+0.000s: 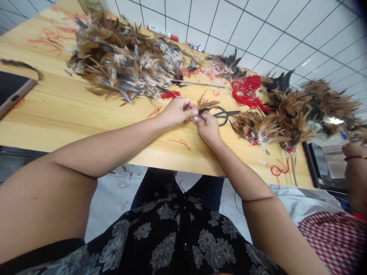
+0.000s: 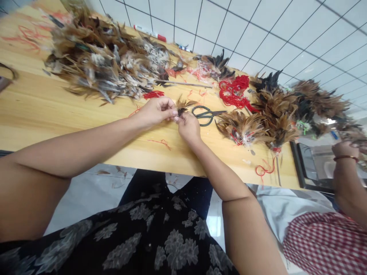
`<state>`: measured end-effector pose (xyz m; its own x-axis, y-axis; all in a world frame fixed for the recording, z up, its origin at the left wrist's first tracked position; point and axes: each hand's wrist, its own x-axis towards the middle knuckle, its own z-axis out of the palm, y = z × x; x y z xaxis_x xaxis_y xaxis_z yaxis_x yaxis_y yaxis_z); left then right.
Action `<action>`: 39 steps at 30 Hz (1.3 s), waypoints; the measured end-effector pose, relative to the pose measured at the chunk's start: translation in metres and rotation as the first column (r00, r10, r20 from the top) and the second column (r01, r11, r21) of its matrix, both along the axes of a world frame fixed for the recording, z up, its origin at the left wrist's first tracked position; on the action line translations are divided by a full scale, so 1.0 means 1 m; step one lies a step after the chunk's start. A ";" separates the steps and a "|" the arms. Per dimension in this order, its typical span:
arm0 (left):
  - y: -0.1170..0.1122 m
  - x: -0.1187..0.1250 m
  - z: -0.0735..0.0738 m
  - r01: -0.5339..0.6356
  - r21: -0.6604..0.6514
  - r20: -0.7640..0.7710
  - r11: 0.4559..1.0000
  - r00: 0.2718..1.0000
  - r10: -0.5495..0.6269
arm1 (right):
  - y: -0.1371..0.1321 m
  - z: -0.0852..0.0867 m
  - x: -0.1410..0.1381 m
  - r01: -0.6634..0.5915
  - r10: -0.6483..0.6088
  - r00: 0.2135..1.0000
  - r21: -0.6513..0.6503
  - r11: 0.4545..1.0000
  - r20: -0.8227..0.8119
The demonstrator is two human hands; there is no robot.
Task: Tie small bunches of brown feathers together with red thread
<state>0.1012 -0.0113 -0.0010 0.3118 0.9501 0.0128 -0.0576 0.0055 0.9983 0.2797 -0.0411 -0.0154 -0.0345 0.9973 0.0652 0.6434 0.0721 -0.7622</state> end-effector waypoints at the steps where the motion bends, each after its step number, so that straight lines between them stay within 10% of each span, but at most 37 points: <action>1: 0.001 0.000 0.000 -0.009 -0.015 0.017 1.000 1.000 0.009 | 0.001 0.002 -0.001 0.003 -0.003 1.000 -0.002 1.000 0.006; 9: 0.008 -0.002 0.001 -0.065 -0.137 0.052 0.988 0.996 0.073 | 0.014 0.011 -0.012 0.056 -0.057 0.995 0.014 0.998 0.080; 21: 0.011 -0.007 0.006 -0.153 0.139 -0.212 0.978 0.961 0.180 | 0.025 0.015 -0.033 0.115 -0.107 0.923 -0.001 0.993 0.369; 28: 0.014 -0.008 0.002 -0.217 0.084 -0.113 0.972 0.968 0.226 | 0.027 -0.003 -0.024 -0.014 -0.006 0.986 0.119 0.993 0.168; 39: 0.015 -0.013 0.011 -0.133 -0.343 0.278 0.930 0.931 0.236 | 0.041 -0.014 0.006 -0.074 0.089 0.967 0.069 0.995 -0.241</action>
